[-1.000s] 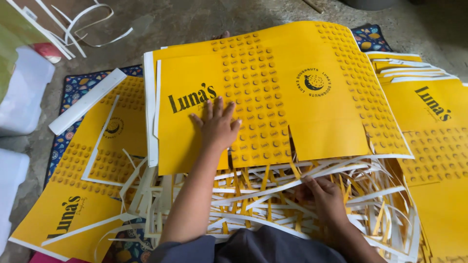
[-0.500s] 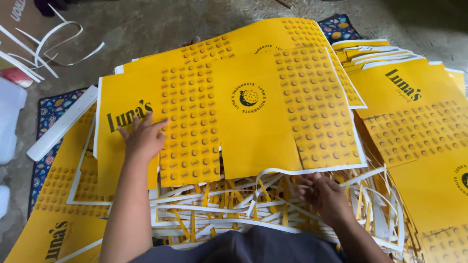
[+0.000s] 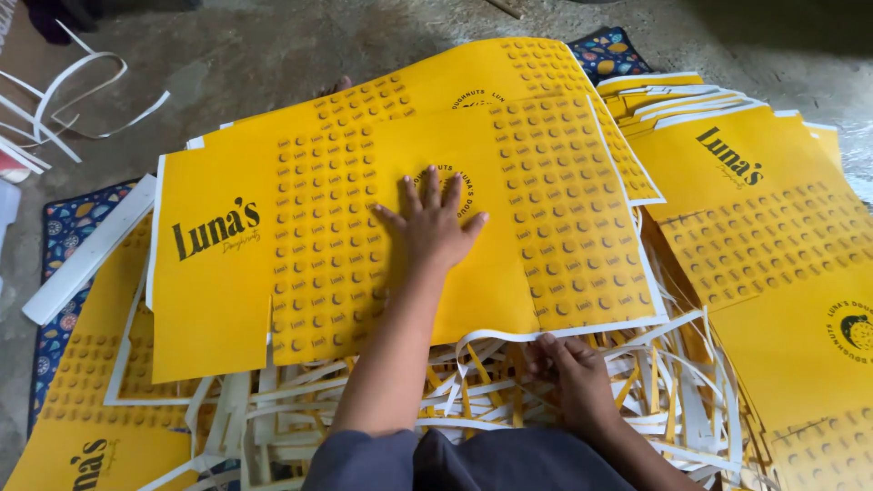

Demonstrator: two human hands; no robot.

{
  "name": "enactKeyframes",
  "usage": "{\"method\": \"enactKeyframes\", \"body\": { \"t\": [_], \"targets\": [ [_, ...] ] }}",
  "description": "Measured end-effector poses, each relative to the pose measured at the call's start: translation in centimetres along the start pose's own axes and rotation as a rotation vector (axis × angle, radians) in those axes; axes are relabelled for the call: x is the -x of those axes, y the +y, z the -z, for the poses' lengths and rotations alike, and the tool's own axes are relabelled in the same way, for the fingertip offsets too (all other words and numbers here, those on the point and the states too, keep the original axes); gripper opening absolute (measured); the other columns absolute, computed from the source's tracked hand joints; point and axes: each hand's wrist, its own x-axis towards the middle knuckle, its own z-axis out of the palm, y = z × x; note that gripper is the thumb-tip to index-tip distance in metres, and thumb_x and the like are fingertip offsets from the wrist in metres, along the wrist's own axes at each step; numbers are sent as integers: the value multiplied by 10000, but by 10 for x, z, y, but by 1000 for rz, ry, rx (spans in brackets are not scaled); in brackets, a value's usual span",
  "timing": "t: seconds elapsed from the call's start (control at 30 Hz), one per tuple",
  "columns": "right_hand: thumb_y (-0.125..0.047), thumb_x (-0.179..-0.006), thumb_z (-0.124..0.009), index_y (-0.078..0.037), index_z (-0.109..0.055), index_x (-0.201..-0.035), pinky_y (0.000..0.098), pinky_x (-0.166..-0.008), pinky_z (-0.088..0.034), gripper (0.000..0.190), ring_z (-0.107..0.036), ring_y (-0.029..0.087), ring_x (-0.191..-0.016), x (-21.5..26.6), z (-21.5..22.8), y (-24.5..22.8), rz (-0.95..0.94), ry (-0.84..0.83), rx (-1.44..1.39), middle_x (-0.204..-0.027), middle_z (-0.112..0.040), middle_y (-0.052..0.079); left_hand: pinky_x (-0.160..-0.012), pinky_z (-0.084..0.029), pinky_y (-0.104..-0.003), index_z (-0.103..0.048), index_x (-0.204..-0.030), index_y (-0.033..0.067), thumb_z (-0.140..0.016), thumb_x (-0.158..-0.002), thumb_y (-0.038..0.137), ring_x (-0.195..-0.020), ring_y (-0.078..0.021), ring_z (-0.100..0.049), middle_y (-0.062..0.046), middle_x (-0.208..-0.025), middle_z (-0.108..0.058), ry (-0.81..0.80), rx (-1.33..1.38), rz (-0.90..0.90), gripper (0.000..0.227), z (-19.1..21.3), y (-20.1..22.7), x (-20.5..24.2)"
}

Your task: Sorting and stacking printed yellow paper bags from a pile of scraps

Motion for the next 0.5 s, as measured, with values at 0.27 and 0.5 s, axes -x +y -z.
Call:
{"method": "enactKeyframes", "body": {
  "t": [0.27, 0.5],
  "targets": [
    [-138, -970, -683, -7, -591, -643, 345, -474, -477, 364, -615, 239, -517, -6, 22, 30, 90, 42, 88, -625, -681, 201, -1124, -71, -829, -10, -1654, 341, -102, -922, 749, -1563, -438, 63, -37, -1737, 100, -35, -41, -1, 843, 7, 0, 1],
    [-372, -1018, -606, -50, -701, -1075, 344, -486, -426, 341, -739, 294, -745, 10, 16, 1, -204, 33, 20, -827, -721, 109, -1118, -6, -830, -3, -1657, 337, -128, -913, 757, -1570, -437, 102, -40, -1741, 114, -33, 1, -19, 863, -4, -2, -4]
  ]
}}
